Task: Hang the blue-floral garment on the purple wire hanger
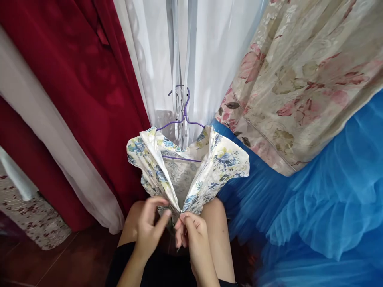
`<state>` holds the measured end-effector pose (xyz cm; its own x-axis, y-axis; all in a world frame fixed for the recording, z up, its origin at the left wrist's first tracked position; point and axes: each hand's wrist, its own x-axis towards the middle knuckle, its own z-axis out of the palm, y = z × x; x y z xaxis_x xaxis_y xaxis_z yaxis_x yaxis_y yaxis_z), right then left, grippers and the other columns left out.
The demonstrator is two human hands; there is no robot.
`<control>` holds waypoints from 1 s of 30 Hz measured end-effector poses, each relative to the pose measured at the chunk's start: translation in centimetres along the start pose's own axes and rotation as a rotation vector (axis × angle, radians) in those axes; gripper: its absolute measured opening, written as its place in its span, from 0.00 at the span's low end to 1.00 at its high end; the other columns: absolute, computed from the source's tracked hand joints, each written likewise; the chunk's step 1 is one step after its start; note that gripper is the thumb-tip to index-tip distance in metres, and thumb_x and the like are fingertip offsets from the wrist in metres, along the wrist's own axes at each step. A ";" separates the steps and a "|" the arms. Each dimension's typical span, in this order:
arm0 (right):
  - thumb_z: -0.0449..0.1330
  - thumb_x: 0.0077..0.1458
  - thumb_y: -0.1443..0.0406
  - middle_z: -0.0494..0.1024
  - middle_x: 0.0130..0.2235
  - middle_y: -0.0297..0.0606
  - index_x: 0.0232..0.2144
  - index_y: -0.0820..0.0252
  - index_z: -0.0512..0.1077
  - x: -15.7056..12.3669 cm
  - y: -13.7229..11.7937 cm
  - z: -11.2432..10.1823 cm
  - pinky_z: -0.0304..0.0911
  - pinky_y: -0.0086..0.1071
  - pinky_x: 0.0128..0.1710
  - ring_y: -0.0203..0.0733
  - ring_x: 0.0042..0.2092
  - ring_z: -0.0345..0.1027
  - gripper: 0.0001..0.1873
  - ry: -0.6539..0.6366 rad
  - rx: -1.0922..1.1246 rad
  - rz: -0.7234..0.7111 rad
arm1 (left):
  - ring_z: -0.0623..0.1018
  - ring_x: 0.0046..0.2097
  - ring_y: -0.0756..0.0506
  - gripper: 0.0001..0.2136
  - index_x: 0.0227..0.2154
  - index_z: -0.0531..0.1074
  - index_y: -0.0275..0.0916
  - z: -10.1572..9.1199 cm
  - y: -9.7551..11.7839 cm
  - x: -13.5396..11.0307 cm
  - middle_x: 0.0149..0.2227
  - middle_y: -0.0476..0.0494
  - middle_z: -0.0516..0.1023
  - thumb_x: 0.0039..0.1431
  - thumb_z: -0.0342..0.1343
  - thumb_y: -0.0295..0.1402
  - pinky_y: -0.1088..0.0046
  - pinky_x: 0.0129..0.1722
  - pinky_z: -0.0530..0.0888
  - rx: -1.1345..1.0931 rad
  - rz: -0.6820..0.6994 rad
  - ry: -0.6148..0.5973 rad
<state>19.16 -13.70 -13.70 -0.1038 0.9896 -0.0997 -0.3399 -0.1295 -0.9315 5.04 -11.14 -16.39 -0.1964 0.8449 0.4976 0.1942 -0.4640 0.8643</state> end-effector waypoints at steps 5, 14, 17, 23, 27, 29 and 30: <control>0.58 0.60 0.49 0.65 0.11 0.30 0.24 0.63 0.72 0.0 0.1 -0.3 0.38 0.25 0.18 0.28 0.15 0.46 0.24 -0.058 -0.001 0.034 | 0.78 0.40 0.44 0.02 0.39 0.72 0.42 2.3 0.4 -1.7 0.36 0.45 0.77 0.64 0.55 0.31 0.69 0.43 0.73 -0.079 -0.133 -0.235; 0.63 0.59 0.54 0.64 0.10 0.28 0.31 0.68 0.81 2.3 -6.3 0.3 0.36 0.27 0.19 0.26 0.15 0.42 0.20 -0.145 -0.024 -0.036 | 0.79 0.41 0.44 0.08 0.45 0.69 0.42 4.0 -0.7 -2.1 0.39 0.43 0.77 0.63 0.57 0.33 0.70 0.43 0.76 -0.161 -0.060 -0.108; 0.64 0.58 0.55 0.62 0.10 0.27 0.32 0.69 0.82 3.9 -9.0 1.3 0.34 0.28 0.20 0.25 0.15 0.41 0.19 -0.143 -0.009 -0.076 | 0.77 0.36 0.47 0.07 0.40 0.70 0.40 4.0 -1.1 -1.6 0.33 0.47 0.74 0.59 0.57 0.26 0.73 0.40 0.75 -0.037 0.067 -0.075; 0.65 0.55 0.57 0.62 0.11 0.28 0.27 0.68 0.81 6.3 -11.3 3.3 0.36 0.29 0.20 0.26 0.16 0.43 0.17 -0.094 0.064 -0.212 | 0.71 0.29 0.51 0.11 0.34 0.68 0.40 3.6 -1.3 -0.9 0.26 0.54 0.66 0.50 0.53 0.18 0.78 0.32 0.70 0.118 0.118 -0.135; 0.67 0.50 0.60 0.58 0.10 0.25 0.20 0.66 0.77 7.3 -13.8 3.2 0.36 0.29 0.20 0.26 0.16 0.40 0.15 -0.086 0.139 -0.269 | 0.70 0.28 0.52 0.11 0.26 0.64 0.40 3.6 -0.3 -1.3 0.24 0.53 0.66 0.45 0.51 0.17 0.79 0.30 0.67 0.149 0.210 -0.280; 0.66 0.50 0.61 0.56 0.10 0.24 0.22 0.67 0.78 7.7 -15.7 3.0 0.36 0.28 0.19 0.26 0.17 0.39 0.13 -0.105 0.179 -0.300 | 0.71 0.28 0.52 0.11 0.26 0.63 0.40 3.7 -0.1 -1.8 0.25 0.53 0.68 0.43 0.51 0.16 0.80 0.30 0.67 0.134 0.229 -0.370; 0.65 0.50 0.62 0.55 0.10 0.23 0.24 0.67 0.78 7.9 -16.5 3.0 0.36 0.28 0.19 0.27 0.16 0.38 0.12 -0.114 0.196 -0.314 | 0.71 0.28 0.52 0.12 0.26 0.63 0.40 3.7 -0.2 -2.0 0.25 0.52 0.68 0.42 0.51 0.16 0.80 0.30 0.67 0.127 0.229 -0.410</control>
<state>21.19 -3.90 1.96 -0.0658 0.9710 0.2299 -0.5429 0.1585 -0.8247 9.01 -11.79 -17.84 0.2551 0.7719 0.5823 0.3092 -0.6357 0.7073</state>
